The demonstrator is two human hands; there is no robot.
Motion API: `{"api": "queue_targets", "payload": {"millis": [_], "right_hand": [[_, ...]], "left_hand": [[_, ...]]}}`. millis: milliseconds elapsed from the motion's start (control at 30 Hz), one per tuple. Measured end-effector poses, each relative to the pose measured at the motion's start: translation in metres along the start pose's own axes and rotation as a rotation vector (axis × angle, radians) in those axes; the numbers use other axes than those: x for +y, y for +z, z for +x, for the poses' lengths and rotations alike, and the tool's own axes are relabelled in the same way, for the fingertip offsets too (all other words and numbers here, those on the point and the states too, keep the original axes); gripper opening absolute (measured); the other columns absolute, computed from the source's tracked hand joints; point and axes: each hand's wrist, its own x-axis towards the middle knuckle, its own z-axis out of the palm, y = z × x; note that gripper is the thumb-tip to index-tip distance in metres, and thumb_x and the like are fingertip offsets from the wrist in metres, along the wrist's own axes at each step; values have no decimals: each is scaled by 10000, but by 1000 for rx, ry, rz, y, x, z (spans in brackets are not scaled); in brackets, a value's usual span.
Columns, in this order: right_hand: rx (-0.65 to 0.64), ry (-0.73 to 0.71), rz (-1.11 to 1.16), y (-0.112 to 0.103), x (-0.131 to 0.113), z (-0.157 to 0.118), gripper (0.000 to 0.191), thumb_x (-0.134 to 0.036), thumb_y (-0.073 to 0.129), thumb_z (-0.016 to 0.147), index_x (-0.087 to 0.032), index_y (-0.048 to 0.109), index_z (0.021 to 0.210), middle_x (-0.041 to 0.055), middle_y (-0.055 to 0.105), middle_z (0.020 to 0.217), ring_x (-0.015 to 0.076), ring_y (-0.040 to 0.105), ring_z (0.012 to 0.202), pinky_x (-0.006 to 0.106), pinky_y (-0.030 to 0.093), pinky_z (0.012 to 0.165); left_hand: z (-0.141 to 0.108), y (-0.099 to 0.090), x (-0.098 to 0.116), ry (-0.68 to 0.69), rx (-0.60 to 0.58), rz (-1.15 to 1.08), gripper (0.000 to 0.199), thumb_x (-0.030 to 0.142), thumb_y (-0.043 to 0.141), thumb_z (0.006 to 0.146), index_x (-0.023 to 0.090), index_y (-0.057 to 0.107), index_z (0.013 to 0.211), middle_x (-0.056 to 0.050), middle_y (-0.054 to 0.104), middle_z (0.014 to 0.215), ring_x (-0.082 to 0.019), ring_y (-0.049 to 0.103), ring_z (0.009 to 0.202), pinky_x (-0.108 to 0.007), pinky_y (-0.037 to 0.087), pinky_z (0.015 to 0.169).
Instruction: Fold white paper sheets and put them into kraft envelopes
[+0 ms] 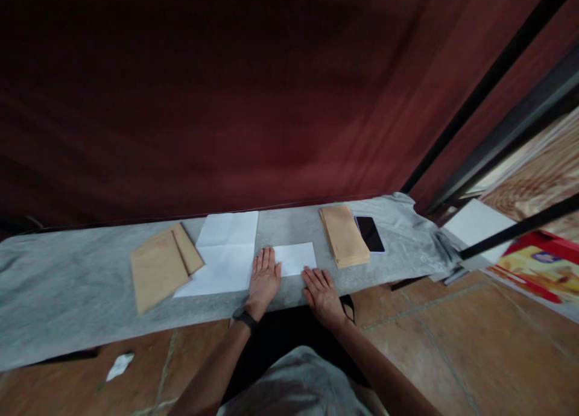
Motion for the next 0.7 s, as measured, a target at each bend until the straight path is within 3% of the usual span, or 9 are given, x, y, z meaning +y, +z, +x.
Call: {"api": "queue_targets", "payload": {"millis": [67,200,300,500,700], "right_hand": [[-11,4,-6,1,0,-1,473,-274,436,1035,-210,468,1502,68,491,1535,249,458,1416,495,303,1214],[-41,5,-8,-1,1,-1,468,-277,434,1036,-206,477,1497,73,493,1534,254,450,1423,498,298,1217],[-50,16,18,-3,1,4,455,-285,402,1047,-203,492,1486,72,517,1517,248,462,1414,498,297,1218],[-76,-41,88,1,-6,35,479,-323,318,1076,-190,439,1520,70,481,1547,194,435,1436,413,344,1203],[-121,-52,-15,11,15,54,487,-350,372,1068,-186,433,1523,79,424,1579,208,392,1465,418,316,1215]], "left_hand": [[-13,-6,8,82,8,-22,584,361,305,1043,92,323,1560,-153,358,1612,-279,263,1525,-500,306,1220],[-30,-17,27,357,-93,-74,531,393,359,1043,226,376,1547,-61,408,1599,-230,310,1510,-466,322,1224],[-34,-22,33,363,-112,-65,524,392,377,1040,222,394,1535,-70,412,1595,-229,329,1501,-475,314,1228],[-34,-19,31,347,-139,-56,557,325,393,1018,104,384,1529,-143,422,1580,-240,321,1504,-458,302,1234],[-35,-16,32,350,-122,-54,567,422,391,1025,118,425,1503,-157,401,1589,-265,315,1506,-505,299,1227]]}}
